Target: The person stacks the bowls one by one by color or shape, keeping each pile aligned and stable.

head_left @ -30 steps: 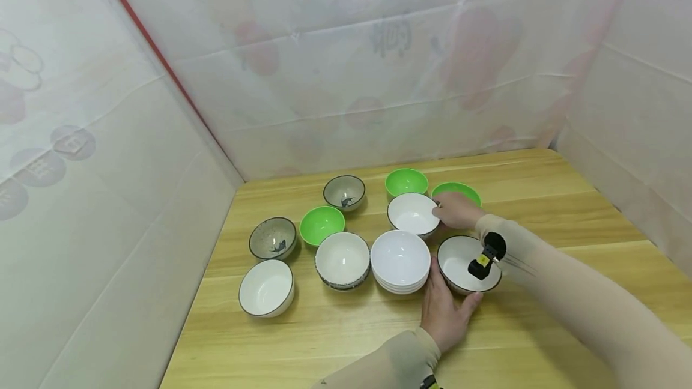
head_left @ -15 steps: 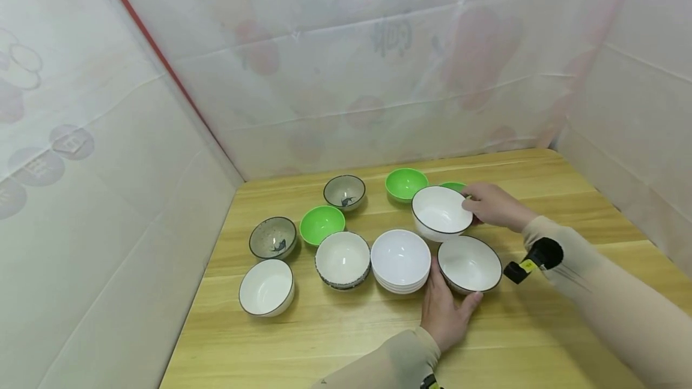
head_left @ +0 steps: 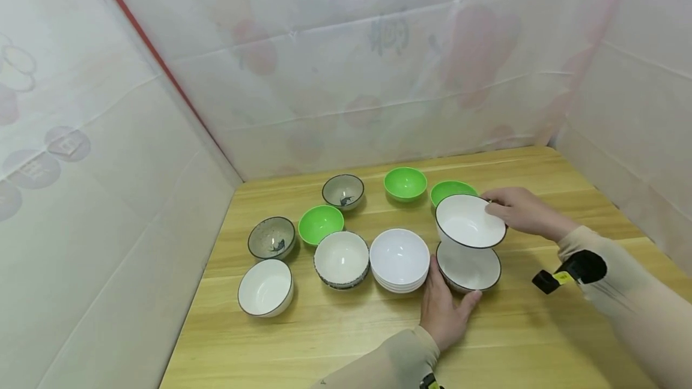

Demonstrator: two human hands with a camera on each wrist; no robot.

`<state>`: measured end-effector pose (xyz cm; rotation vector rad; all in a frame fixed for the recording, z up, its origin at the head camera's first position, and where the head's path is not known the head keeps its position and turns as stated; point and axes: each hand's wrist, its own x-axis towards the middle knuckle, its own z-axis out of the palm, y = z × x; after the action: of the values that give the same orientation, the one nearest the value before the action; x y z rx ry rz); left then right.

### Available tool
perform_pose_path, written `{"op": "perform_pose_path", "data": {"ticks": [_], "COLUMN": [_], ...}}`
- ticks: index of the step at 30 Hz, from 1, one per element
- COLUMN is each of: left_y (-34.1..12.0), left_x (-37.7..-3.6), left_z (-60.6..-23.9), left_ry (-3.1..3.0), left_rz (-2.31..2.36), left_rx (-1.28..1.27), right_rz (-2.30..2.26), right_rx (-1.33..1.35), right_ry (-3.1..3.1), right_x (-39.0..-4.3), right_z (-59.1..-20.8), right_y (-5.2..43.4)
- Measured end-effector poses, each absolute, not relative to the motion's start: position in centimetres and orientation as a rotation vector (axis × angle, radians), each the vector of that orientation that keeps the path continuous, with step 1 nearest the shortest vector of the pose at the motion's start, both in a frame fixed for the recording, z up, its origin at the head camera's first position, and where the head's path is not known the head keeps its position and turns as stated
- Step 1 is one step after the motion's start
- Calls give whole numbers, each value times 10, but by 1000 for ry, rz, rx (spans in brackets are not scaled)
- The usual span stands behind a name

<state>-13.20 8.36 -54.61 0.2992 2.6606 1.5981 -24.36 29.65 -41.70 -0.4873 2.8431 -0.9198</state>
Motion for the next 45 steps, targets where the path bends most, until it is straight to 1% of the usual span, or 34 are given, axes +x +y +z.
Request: {"op": "perform_pose_path", "data": {"ticks": [7,14,22,28,32,45], "left_y": [83,83,84,83,83,83], "left_x": [-133,-133,-132,-132,-132,-133], "left_z": [-545,-542,-543,-543,-543,-543], "left_ry": [2652,2621,2652,2634,2622,2624], "left_rz": [1587,1586,1597,1602,1602,1595], "left_rx": [307,283,301,299,291,280], "right_rz": [-898,-979,-889,-853,-830,-793], "right_rx": [-647,-730,-715,-798,-795,-796], "right_ry": [2779,2648,2686,2732,2750,2734], "right_x": [-238,-239,-234,-234,-235,-232], "right_z": [-429,-441,-449,-459,-464,-463], "right_y": [300,300,298,299,300,297]}}
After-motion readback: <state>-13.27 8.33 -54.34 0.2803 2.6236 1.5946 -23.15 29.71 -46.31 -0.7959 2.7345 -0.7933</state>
